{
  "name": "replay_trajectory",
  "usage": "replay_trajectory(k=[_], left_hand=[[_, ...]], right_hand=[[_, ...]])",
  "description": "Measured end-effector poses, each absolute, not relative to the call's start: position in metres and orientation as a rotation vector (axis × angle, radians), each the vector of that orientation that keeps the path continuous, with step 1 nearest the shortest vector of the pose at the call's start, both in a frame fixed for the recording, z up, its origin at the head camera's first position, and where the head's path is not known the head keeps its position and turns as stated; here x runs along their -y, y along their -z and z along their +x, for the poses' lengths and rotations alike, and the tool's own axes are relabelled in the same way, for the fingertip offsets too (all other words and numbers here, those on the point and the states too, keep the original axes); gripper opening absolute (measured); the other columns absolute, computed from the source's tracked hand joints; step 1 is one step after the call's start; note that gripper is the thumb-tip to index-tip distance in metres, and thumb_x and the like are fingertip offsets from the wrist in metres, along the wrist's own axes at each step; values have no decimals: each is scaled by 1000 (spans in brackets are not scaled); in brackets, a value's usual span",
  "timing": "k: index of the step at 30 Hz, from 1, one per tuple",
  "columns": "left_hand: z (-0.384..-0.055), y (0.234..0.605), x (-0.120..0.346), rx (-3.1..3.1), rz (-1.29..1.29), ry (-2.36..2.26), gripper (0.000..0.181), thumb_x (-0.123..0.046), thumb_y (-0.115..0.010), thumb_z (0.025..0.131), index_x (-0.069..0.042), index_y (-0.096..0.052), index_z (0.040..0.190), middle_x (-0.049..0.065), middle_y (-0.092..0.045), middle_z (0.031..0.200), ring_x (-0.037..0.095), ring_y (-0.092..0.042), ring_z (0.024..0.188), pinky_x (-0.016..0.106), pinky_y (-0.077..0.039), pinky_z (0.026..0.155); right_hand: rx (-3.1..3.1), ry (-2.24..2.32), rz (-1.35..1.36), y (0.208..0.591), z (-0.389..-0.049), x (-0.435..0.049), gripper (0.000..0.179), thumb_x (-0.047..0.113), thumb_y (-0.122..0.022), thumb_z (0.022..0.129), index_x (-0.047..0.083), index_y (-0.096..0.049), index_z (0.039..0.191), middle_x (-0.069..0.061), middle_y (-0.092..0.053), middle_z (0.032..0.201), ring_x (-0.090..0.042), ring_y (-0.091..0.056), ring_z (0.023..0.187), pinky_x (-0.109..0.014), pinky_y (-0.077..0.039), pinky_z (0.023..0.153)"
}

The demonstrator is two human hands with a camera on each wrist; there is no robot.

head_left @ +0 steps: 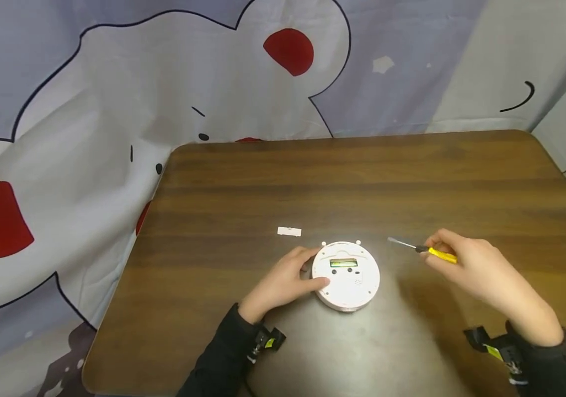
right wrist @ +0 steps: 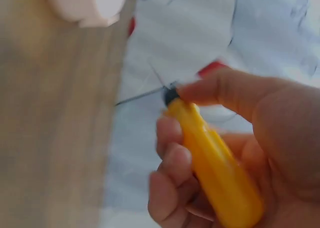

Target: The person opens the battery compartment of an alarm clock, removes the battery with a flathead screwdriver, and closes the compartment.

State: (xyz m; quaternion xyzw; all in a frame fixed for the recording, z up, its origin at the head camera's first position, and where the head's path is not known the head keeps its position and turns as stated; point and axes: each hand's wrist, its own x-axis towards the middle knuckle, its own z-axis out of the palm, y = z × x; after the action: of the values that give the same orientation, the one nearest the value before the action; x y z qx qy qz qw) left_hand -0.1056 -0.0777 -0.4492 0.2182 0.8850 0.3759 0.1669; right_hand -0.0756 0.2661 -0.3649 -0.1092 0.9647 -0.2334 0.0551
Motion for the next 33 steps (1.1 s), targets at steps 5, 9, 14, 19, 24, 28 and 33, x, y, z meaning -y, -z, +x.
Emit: replay_trajectory(k=[5,9,14,19,24,28,33], left_hand=[[-103,455,72,-2508,606,-1172,72,-48,-74,89,-15,-50,149,-3,-53,113,15,-50,98,30,-44,81],[-100,456,67,-2514,607,-1172,72,-50,-74,89,-16,-51,149,-4,-53,112,14,-50,96,30,-43,79],[-96,457,60,-2499,599,-1170,72,-51,-73,89,-17,-50,149,-4,-53,112,14,-51,95,29,-43,78],[-94,456,57,-2484,585,-1189,71,-49,-74,89,-17,-51,149,-4,-54,112,15,-51,95,29,-43,78],[-94,457,57,-2494,589,-1198,71,-48,-74,89,-16,-52,148,-4,-54,112,14,-51,95,29,-43,79],[-94,457,57,-2498,595,-1199,71,-49,-74,89,-17,-52,148,-4,-55,114,14,-52,96,29,-44,79],[-95,457,57,-2489,592,-1203,71,-49,-74,89,-17,-51,149,-4,-55,114,15,-52,96,29,-44,79]], right_hand=[[-2878,501,-601,328,-82,-241,14,26,-75,91,19,-74,103,9,-66,80,-10,-48,60,-31,-40,55],[-2828,368,-685,325,-92,-221,13,22,-79,85,16,-76,97,8,-66,78,-9,-49,59,-30,-42,53],[-2782,254,-732,326,-100,-207,5,13,-78,81,14,-75,86,6,-58,70,-14,-47,60,-31,-42,54],[-2756,223,-728,322,-103,-195,17,11,-73,80,18,-62,68,5,-45,62,-14,-39,56,-30,-32,51],[-2725,202,-741,318,-107,-186,21,11,-72,80,17,-58,66,5,-41,61,-13,-38,55,-29,-29,50],[-2716,192,-761,317,-109,-182,23,8,-71,78,17,-55,65,6,-37,61,-13,-36,55,-29,-27,51],[-2693,122,-779,317,-110,-174,23,7,-72,79,16,-56,65,5,-43,61,-13,-39,54,-28,-31,49]])
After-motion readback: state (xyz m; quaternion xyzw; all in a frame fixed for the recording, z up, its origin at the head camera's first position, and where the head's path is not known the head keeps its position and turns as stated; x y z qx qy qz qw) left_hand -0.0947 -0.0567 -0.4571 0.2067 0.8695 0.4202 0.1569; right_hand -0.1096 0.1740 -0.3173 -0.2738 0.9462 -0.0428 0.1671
